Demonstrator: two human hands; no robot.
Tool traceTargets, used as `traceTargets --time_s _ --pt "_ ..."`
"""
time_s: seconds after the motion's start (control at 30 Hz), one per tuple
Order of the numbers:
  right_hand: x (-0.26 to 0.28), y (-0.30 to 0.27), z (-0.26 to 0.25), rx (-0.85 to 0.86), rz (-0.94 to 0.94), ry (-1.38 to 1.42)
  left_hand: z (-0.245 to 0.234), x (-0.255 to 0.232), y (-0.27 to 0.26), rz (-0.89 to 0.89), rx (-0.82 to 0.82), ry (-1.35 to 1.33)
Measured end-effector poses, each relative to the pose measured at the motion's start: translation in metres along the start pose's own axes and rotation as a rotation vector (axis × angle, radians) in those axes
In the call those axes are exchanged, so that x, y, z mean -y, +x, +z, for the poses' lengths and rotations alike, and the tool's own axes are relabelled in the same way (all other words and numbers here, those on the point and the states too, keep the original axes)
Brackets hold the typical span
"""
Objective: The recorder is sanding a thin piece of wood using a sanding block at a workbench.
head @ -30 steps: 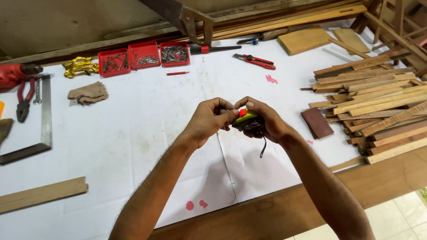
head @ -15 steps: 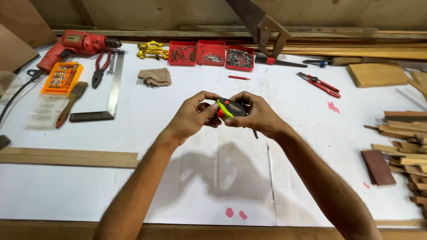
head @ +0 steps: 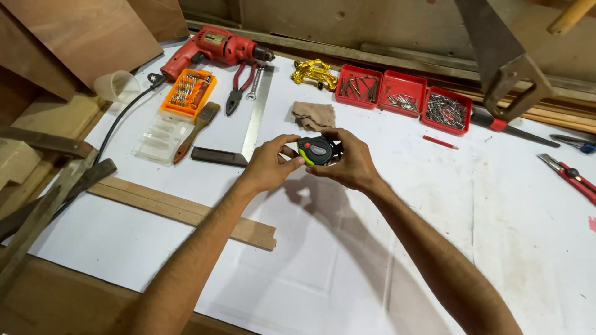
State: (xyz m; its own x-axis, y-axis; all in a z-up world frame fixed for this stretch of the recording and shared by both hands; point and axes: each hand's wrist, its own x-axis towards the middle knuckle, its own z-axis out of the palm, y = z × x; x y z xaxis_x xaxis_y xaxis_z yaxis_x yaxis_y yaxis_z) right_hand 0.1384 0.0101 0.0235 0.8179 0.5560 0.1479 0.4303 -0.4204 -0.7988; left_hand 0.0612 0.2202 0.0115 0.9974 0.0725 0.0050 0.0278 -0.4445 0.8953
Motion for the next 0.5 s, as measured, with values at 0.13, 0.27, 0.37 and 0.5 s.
traceTargets --time_s 0.13,0.27,0.37,0.5 --pt "-0.029 0.024 0.029 -0.009 -0.028 -0.087 -0.010 0.023 0.017 0.008 0.003 0.084" --pt "-0.038 0.033 0.047 -0.060 -0.134 -0.172 -0.005 0.054 0.032 0.043 -0.035 0.138" --pt "-0.038 0.036 0.051 -0.022 -0.059 -0.238 -0.001 0.069 0.037 0.063 -0.055 0.170" --pt "-0.039 0.033 0.044 -0.041 -0.174 -0.282 -0.002 0.053 0.029 0.047 -0.097 0.201"
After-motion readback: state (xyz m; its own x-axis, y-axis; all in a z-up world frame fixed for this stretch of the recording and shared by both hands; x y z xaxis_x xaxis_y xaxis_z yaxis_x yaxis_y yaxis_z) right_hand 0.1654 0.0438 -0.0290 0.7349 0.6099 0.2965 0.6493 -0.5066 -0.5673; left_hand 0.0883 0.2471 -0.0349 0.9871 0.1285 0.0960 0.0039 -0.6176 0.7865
